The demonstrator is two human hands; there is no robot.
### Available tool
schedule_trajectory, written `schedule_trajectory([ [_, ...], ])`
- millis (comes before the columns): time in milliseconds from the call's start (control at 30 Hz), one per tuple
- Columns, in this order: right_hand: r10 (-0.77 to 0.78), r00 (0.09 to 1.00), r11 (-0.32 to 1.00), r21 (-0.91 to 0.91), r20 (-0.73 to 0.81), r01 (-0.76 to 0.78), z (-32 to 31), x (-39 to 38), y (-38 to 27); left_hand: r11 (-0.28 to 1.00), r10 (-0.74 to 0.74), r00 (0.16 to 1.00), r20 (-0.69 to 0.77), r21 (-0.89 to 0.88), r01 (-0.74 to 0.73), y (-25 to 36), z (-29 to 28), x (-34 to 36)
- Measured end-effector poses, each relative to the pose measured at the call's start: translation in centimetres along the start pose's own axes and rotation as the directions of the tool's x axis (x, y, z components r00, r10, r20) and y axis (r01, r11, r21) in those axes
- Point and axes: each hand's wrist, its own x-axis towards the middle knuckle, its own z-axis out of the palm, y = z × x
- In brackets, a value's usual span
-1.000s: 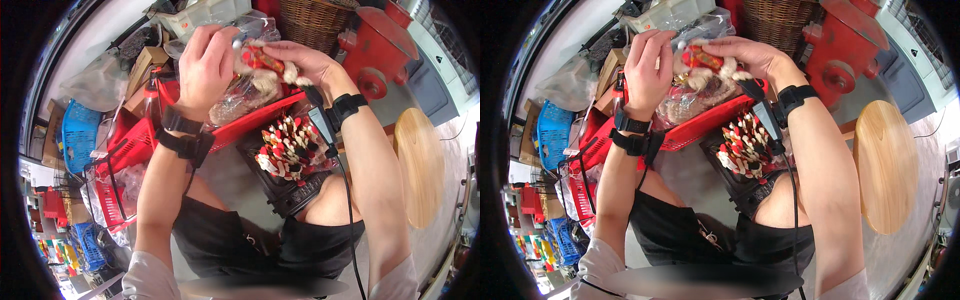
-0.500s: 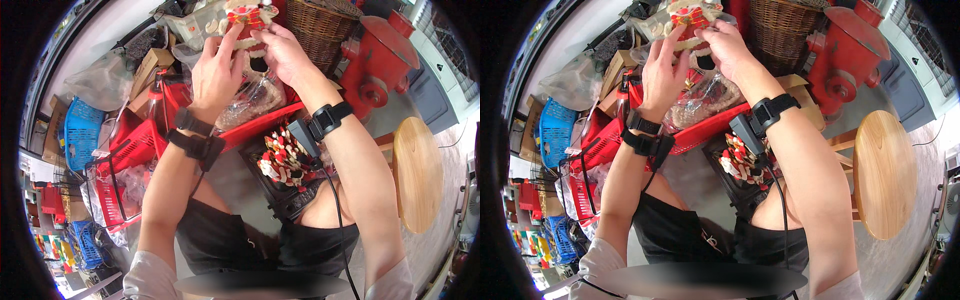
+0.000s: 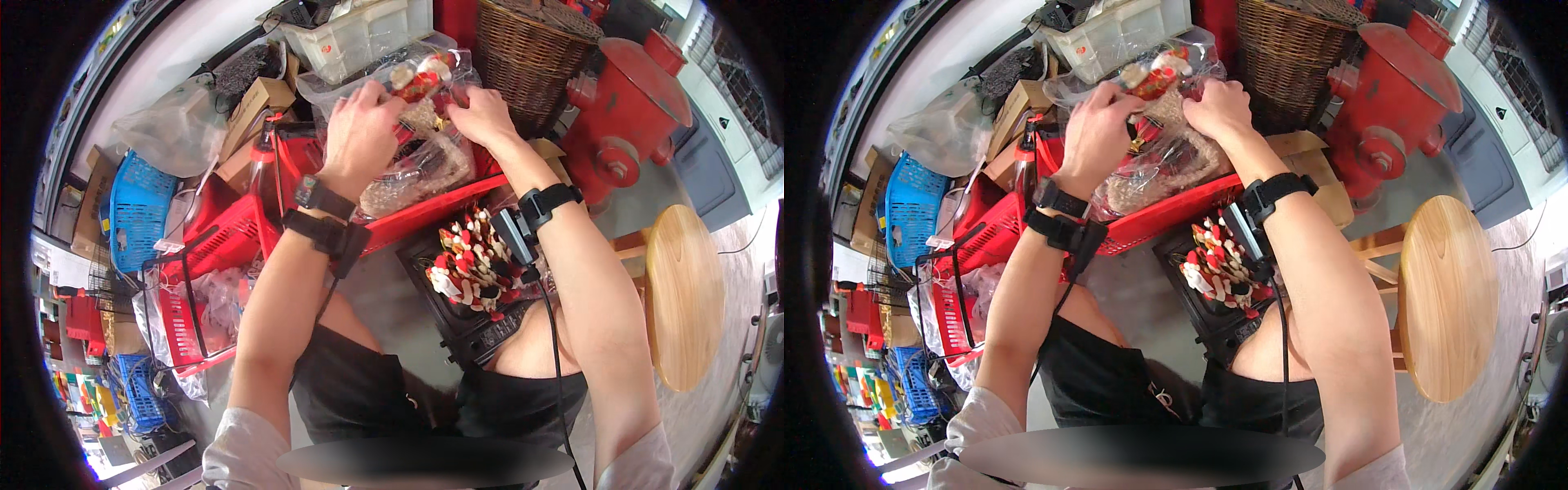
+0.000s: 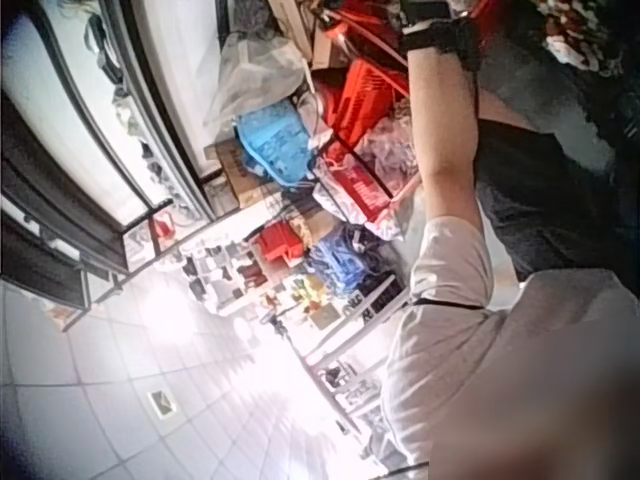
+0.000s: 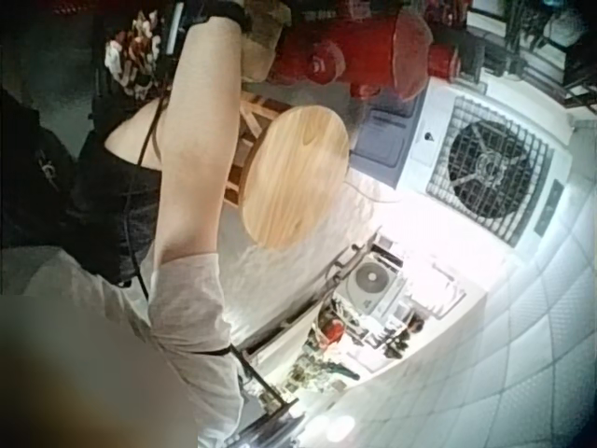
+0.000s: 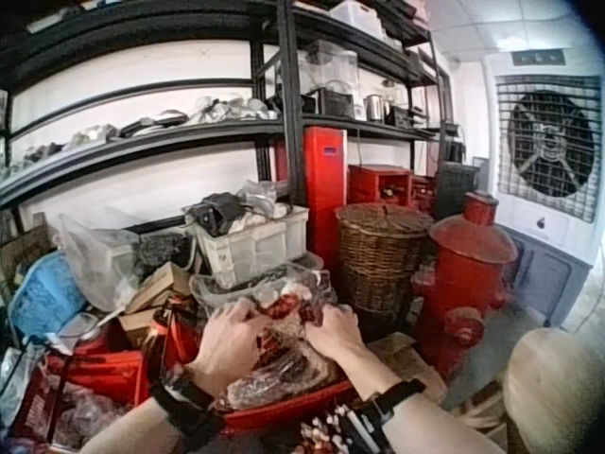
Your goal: The recorder is sorting Christmas ornaments and small toy figures from various bags and containers.
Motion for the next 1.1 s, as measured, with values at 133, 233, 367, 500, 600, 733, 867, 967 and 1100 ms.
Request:
schedule_trajectory([
  [133,0.022,1.0,0.999,0.023,-0.019,-0.022,0.1,-0.3,-0.7,0.999,-0.033,0.998,-0.061,-0.011,0.032,1.2,0.3,-0.3],
  [233,-0.042,0.998,0.993,0.105,-0.036,0.046,0.3,-0.3,0.0,0.999,-0.047,0.993,-0.11,-0.025,0.044,1.9,0.3,-0.1],
  [367,-0.048,0.995,0.994,0.098,-0.084,0.056,0.4,-0.5,-0.6,0.997,-0.081,0.982,-0.169,-0.034,0.076,2.6,0.2,0.1],
  [500,-0.062,0.989,0.995,0.07,-0.137,0.072,0.3,0.1,0.7,0.996,-0.079,0.972,-0.22,-0.054,0.069,3.5,0.8,1.6],
  [600,-0.045,0.999,0.996,0.073,0.008,0.044,-0.3,-0.9,-1.3,0.973,-0.168,0.929,-0.329,-0.208,0.102,1.0,5.5,2.6],
  [733,-0.118,0.993,0.99,0.078,-0.026,0.119,-0.7,0.0,1.7,0.988,0.157,0.897,-0.413,0.061,-0.145,-4.9,10.2,1.0],
  [867,-0.103,0.995,0.991,0.081,-0.002,0.103,-1.2,-0.6,2.9,0.996,0.083,0.989,-0.121,0.018,-0.082,-0.8,7.2,2.2],
  [967,-0.108,0.994,0.989,0.098,0.006,0.107,-1.6,-0.8,2.0,0.993,-0.12,0.986,0.115,0.002,0.12,1.5,4.4,1.8],
  [1100,-0.131,0.991,0.988,0.079,-0.004,0.131,0.6,-0.4,0.4,0.982,-0.015,0.972,0.233,0.187,-0.03,-1.8,7.0,1.9],
])
